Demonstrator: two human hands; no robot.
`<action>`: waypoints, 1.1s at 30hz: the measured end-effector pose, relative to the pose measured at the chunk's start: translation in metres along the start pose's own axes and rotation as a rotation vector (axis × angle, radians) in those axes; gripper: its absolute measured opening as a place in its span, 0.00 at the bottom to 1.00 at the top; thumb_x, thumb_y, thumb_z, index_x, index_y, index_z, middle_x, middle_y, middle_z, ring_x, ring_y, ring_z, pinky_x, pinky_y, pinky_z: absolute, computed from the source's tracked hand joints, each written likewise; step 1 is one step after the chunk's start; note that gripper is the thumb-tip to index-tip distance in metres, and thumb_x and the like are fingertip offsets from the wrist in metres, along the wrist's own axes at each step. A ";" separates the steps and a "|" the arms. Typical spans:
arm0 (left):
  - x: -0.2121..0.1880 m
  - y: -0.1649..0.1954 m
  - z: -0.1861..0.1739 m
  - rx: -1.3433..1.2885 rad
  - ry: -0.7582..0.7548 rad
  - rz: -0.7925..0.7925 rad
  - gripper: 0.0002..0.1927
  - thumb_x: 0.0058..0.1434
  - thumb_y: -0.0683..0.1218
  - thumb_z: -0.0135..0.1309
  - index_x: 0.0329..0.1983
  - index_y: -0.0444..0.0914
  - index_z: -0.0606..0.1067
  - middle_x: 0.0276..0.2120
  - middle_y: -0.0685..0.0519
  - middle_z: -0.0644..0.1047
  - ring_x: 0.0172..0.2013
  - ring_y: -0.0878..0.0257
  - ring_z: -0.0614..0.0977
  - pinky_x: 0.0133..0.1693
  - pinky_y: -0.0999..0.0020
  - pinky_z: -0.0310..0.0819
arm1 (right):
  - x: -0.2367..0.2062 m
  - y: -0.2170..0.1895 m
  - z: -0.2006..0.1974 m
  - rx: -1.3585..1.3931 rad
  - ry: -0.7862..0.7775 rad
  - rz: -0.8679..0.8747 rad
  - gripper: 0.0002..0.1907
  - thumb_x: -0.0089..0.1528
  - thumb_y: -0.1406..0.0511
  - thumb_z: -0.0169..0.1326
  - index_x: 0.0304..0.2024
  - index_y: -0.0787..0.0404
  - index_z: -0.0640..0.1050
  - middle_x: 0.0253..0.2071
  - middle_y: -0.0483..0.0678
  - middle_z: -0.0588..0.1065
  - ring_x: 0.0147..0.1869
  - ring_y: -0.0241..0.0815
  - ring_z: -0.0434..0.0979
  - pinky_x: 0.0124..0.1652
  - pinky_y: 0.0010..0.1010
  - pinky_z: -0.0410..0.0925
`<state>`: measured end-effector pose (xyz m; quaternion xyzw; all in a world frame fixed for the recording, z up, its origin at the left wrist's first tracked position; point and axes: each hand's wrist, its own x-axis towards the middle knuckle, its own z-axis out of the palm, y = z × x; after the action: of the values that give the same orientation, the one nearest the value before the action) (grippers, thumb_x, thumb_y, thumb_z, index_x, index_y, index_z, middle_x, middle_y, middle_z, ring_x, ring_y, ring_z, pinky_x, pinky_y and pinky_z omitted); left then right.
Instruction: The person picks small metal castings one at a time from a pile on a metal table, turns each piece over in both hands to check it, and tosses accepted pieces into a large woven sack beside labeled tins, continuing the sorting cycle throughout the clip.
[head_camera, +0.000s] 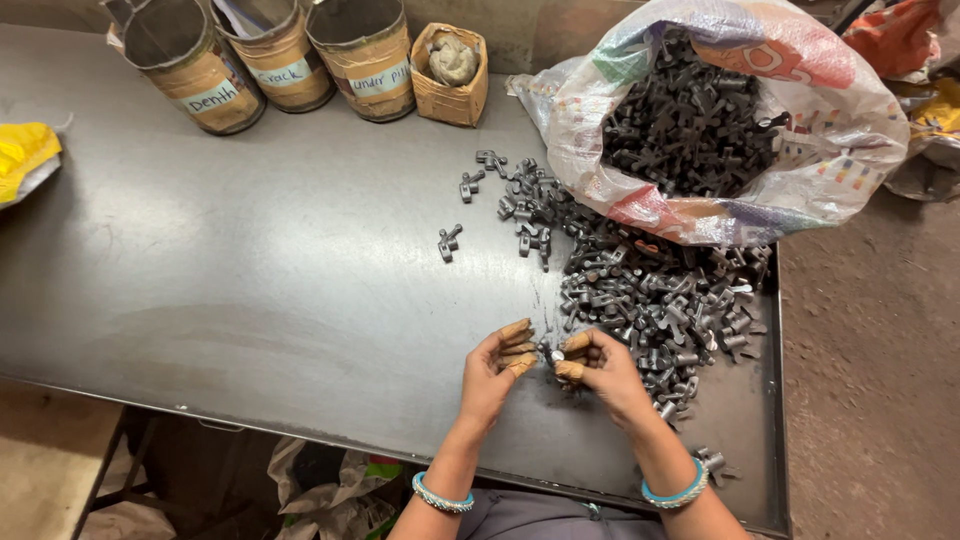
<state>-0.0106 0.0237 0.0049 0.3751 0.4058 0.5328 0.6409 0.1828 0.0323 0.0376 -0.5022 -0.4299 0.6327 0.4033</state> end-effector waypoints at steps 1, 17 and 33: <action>-0.001 0.000 0.003 -0.037 0.000 -0.047 0.26 0.54 0.29 0.52 0.58 0.32 0.74 0.52 0.50 0.80 0.50 0.66 0.82 0.53 0.70 0.78 | -0.002 0.000 -0.004 0.181 -0.048 0.056 0.17 0.57 0.74 0.65 0.47 0.70 0.76 0.39 0.48 0.78 0.40 0.35 0.79 0.39 0.26 0.73; 0.006 -0.004 0.012 -0.025 0.015 -0.097 0.12 0.54 0.31 0.62 0.43 0.29 0.80 0.38 0.50 0.83 0.41 0.64 0.83 0.47 0.69 0.79 | -0.003 0.005 -0.015 0.440 -0.050 0.345 0.19 0.61 0.57 0.57 0.46 0.65 0.76 0.30 0.52 0.81 0.26 0.38 0.79 0.24 0.24 0.71; 0.160 0.084 0.065 1.243 -0.158 0.219 0.59 0.28 0.50 0.80 0.68 0.59 0.67 0.75 0.52 0.52 0.73 0.37 0.46 0.62 0.32 0.51 | 0.064 -0.069 -0.048 -1.120 0.326 -0.626 0.33 0.48 0.78 0.61 0.56 0.58 0.75 0.54 0.52 0.76 0.59 0.55 0.73 0.57 0.43 0.70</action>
<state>0.0338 0.1911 0.0877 0.7547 0.5500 0.2310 0.2731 0.2244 0.1206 0.0781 -0.5768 -0.7530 0.0821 0.3058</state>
